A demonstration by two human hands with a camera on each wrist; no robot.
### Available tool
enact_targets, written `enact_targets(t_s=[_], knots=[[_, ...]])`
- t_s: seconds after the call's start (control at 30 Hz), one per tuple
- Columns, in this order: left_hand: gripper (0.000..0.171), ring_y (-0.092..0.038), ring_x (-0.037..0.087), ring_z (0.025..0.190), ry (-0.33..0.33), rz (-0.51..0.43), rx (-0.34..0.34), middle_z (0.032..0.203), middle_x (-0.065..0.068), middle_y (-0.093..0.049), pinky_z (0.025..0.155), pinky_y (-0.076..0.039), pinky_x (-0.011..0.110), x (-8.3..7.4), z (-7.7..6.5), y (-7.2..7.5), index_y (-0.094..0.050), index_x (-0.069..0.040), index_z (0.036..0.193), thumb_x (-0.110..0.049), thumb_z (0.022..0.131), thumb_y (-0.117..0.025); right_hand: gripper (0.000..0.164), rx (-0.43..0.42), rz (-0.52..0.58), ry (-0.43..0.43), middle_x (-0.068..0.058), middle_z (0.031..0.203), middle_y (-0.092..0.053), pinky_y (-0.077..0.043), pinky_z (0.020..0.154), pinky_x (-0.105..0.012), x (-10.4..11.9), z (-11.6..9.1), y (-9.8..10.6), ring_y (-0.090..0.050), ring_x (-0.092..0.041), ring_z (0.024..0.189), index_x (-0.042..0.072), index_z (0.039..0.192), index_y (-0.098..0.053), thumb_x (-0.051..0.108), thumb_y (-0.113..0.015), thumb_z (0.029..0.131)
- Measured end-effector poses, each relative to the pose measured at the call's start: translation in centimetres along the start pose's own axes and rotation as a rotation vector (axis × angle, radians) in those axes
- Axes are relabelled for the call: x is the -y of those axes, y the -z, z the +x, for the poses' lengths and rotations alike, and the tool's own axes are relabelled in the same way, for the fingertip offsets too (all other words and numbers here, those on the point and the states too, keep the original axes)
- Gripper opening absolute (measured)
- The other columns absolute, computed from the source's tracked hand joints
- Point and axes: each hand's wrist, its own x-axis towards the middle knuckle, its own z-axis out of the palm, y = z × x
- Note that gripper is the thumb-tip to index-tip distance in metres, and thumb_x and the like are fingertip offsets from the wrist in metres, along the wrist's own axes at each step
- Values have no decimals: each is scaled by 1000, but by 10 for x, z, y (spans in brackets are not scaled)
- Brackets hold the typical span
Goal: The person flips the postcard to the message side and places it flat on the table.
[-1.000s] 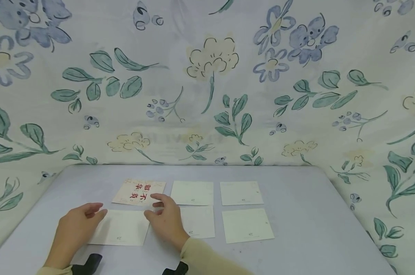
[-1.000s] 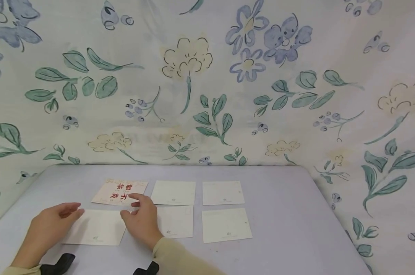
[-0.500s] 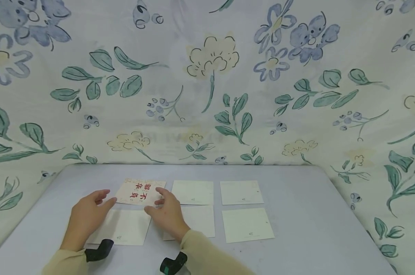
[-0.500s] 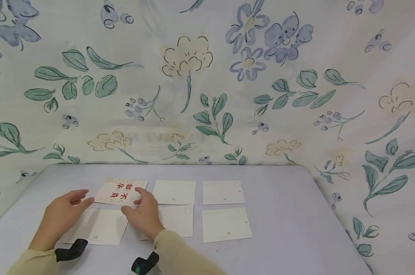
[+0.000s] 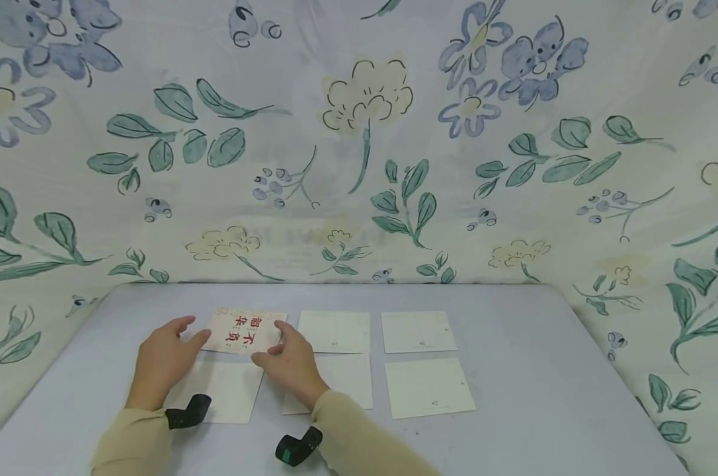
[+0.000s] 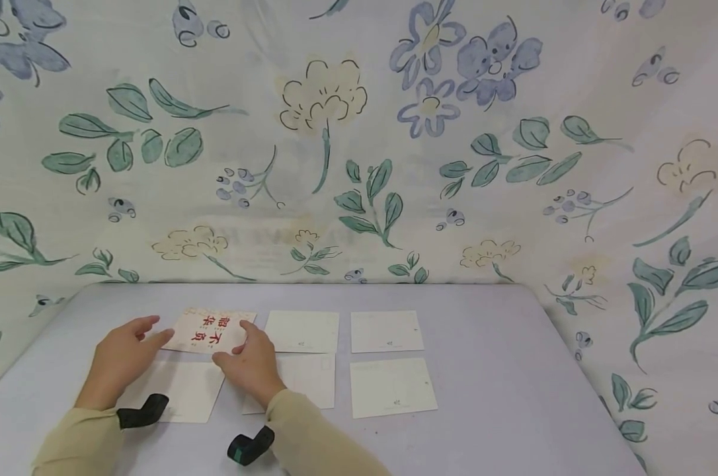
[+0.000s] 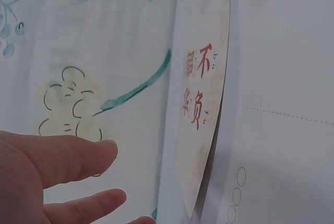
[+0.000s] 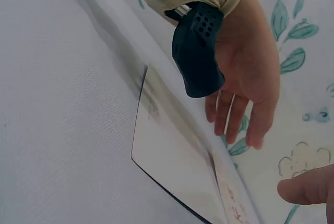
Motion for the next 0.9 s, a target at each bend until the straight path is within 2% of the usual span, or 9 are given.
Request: enact_targets(t_s=[0.17,0.27,0.4,0.57,0.9], knots=[[64,-30,52,123,69,-53,61,136,34,-35,94,-33,63,-32,-19,17,-35,4,138,-36,91,-53,63,-1,0,-16,6,84,-59,-48,68,-26,-2,0,-1,-55,-6,78,17,133,-48,26,-73,76],[65,-28,53,124,90,-68,89,136,35,-32,95,-31,63,-42,-26,22,-34,6,138,-34,91,-53,63,0,-3,-20,6,84,-59,-48,69,-26,-1,0,-1,-55,-6,78,17,133,-48,27,-73,76],[65,-27,53,125,99,-60,120,137,35,-31,99,-28,62,-43,-28,22,-32,7,138,-34,91,-51,62,1,-11,-26,6,84,-60,-48,69,-27,0,0,0,-56,-6,78,18,133,-48,27,-73,76],[63,-29,53,123,87,-39,117,135,36,-33,98,-29,62,-41,-27,18,-34,8,136,-32,91,-52,62,5,-10,-19,7,83,-59,-48,69,-26,-1,1,0,-55,-6,78,18,133,-48,26,-73,76],[60,-31,51,123,6,-12,120,134,34,-37,99,-29,60,-42,-27,12,-40,10,132,-32,91,-53,59,6,4,-21,7,83,-58,-48,66,-27,-4,2,-3,-54,-7,76,21,130,-50,27,-74,76]])
